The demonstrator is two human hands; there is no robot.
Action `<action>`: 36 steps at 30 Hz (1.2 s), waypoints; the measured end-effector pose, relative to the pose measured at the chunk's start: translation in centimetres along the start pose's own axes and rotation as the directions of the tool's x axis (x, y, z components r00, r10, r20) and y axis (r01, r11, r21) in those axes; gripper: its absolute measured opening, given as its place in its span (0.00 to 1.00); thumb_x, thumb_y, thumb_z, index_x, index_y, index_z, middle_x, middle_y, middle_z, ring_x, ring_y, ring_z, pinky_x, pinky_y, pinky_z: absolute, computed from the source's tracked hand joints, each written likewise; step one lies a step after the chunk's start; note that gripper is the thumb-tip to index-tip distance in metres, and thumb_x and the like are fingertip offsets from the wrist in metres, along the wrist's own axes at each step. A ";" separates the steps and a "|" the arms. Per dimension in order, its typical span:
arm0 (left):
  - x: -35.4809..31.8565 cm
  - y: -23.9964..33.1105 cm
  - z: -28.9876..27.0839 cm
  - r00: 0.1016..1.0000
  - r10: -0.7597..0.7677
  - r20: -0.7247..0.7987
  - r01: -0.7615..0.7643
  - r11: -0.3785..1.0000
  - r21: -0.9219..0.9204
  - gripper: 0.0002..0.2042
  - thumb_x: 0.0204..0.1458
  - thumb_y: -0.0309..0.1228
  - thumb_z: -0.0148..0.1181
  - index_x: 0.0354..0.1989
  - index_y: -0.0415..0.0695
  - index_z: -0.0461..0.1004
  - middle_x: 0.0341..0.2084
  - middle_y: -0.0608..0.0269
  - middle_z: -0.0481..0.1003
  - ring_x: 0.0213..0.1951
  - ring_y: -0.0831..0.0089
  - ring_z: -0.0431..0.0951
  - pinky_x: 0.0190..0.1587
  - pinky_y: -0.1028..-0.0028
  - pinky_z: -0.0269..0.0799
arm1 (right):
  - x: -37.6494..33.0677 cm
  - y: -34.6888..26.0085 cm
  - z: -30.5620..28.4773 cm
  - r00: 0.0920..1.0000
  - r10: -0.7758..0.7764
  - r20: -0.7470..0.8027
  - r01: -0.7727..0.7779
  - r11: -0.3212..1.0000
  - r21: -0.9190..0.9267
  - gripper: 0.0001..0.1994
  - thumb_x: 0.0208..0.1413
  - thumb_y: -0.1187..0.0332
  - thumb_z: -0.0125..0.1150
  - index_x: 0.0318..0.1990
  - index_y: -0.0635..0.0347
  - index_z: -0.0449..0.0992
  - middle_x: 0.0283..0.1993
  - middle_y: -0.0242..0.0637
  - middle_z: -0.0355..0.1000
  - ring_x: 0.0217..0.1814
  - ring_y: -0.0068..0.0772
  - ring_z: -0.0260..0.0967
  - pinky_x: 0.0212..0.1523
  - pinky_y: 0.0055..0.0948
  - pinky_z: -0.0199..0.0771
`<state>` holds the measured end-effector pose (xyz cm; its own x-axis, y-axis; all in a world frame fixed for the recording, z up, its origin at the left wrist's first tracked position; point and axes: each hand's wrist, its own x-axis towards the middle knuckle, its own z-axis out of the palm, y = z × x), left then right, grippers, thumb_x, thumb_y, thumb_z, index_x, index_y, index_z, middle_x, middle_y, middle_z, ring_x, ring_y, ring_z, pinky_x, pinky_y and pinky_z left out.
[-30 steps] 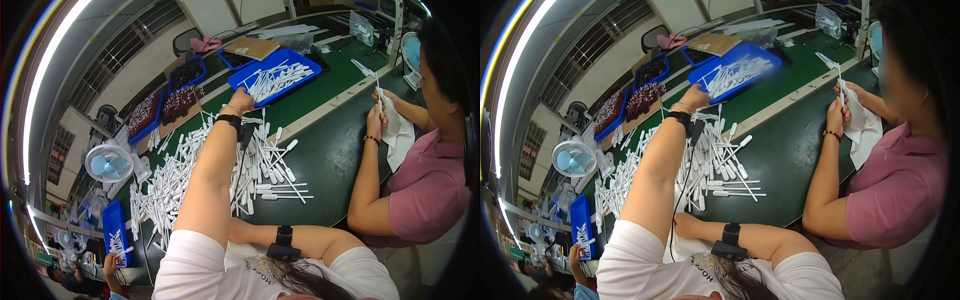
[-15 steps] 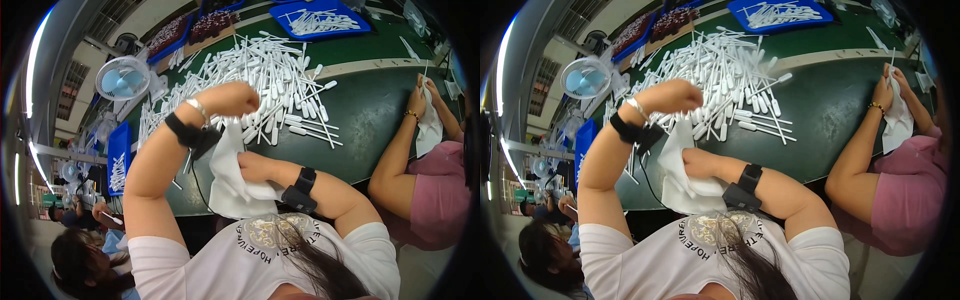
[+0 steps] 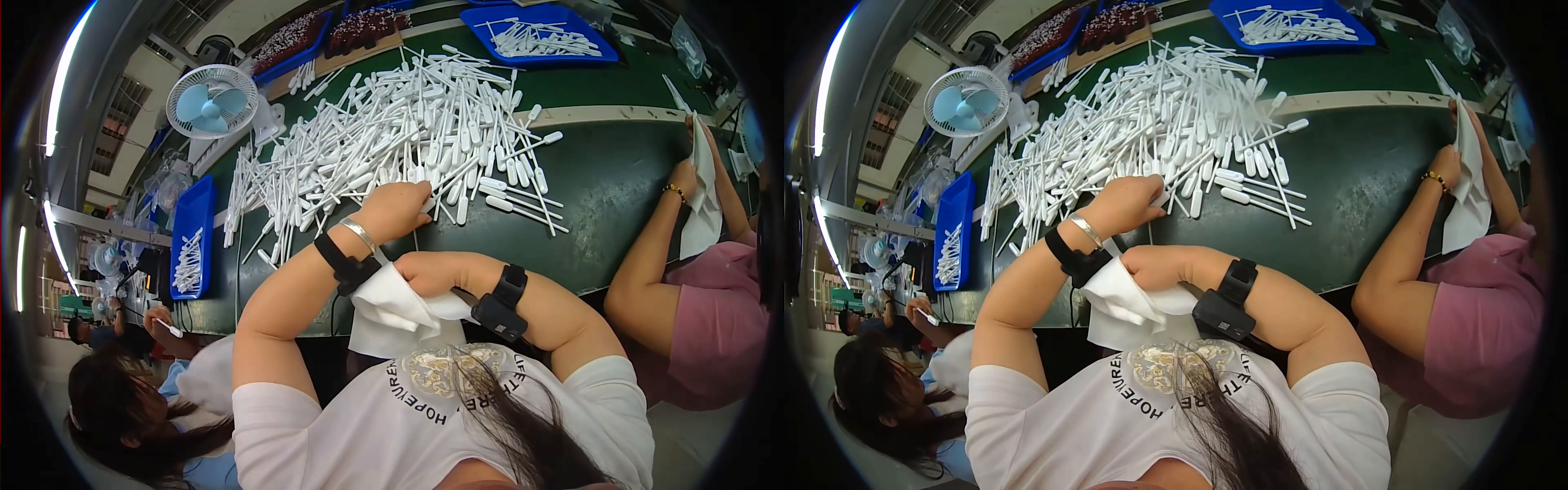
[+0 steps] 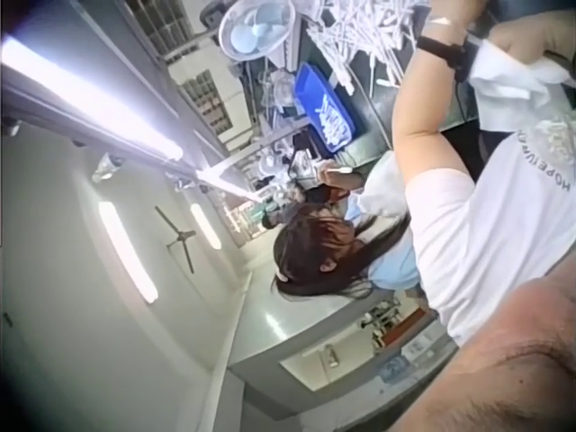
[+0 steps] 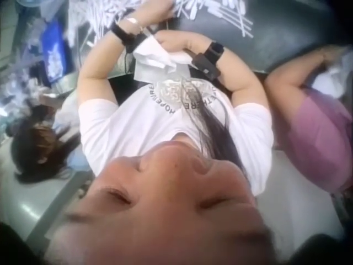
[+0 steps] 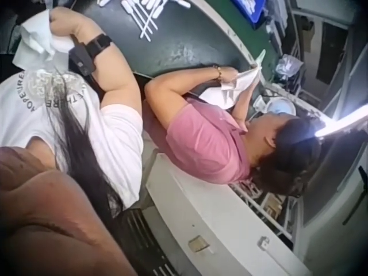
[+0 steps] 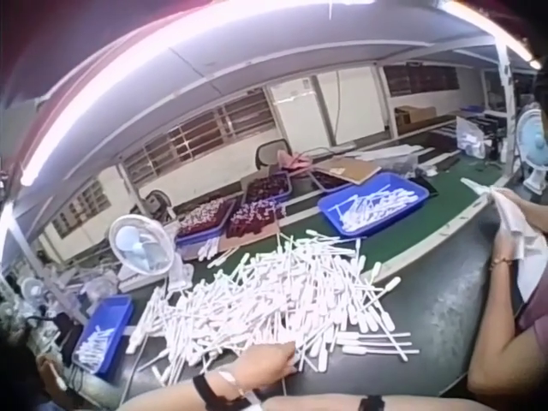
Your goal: The person picks up a white plastic part from a pile, wipes it with a cloth, and places it into a blue tray. This process is repeated for several more parts, occasionally moving the pile to reach more items.
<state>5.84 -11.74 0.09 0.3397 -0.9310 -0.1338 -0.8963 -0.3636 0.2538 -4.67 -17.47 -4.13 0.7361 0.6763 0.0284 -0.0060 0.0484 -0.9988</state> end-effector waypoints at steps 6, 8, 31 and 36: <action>0.9 0.2 0.4 1.000 -0.019 0.006 0.017 0.980 0.197 0.07 0.39 0.31 0.56 0.22 0.39 0.69 0.19 0.50 0.72 0.26 0.55 0.73 0.29 0.63 0.69 | 0.0 0.1 -0.1 1.000 0.018 0.002 -0.018 1.000 0.006 0.11 0.45 0.74 0.50 0.37 0.63 0.73 0.35 0.35 0.72 0.38 0.23 0.66 0.41 0.25 0.65; 0.9 0.4 0.2 1.000 -0.029 0.004 0.027 0.972 0.235 0.08 0.38 0.30 0.56 0.23 0.39 0.69 0.19 0.49 0.72 0.26 0.54 0.73 0.29 0.63 0.69 | 0.0 0.2 -0.2 0.998 0.047 0.032 -0.048 0.998 0.039 0.11 0.48 0.70 0.52 0.39 0.63 0.72 0.37 0.34 0.71 0.40 0.20 0.65 0.42 0.24 0.65; -12.7 2.2 2.4 0.916 -0.400 -0.005 -0.056 -0.117 -0.992 0.09 0.51 0.30 0.47 0.37 0.37 0.67 0.24 0.59 0.72 0.21 0.75 0.72 0.24 0.79 0.68 | 0.0 0.7 -2.3 0.807 0.008 -0.590 0.503 0.514 0.695 0.17 0.56 0.62 0.40 0.46 0.64 0.66 0.41 0.39 0.68 0.40 0.32 0.67 0.41 0.28 0.69; -12.5 1.7 4.5 0.913 -0.407 -0.028 -0.137 -0.241 -0.961 0.09 0.52 0.31 0.46 0.36 0.37 0.67 0.25 0.60 0.72 0.25 0.75 0.72 0.27 0.77 0.69 | -0.2 1.2 -2.3 0.848 0.061 -0.527 0.369 0.646 0.668 0.17 0.55 0.63 0.40 0.47 0.64 0.64 0.41 0.40 0.68 0.39 0.34 0.67 0.41 0.31 0.69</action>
<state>-1.19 -0.59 -2.15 0.6828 -0.7030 -0.1990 0.4437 0.1826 0.8774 -3.25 -19.29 -5.44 0.9803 0.1886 -0.0580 -0.1845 0.7721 -0.6082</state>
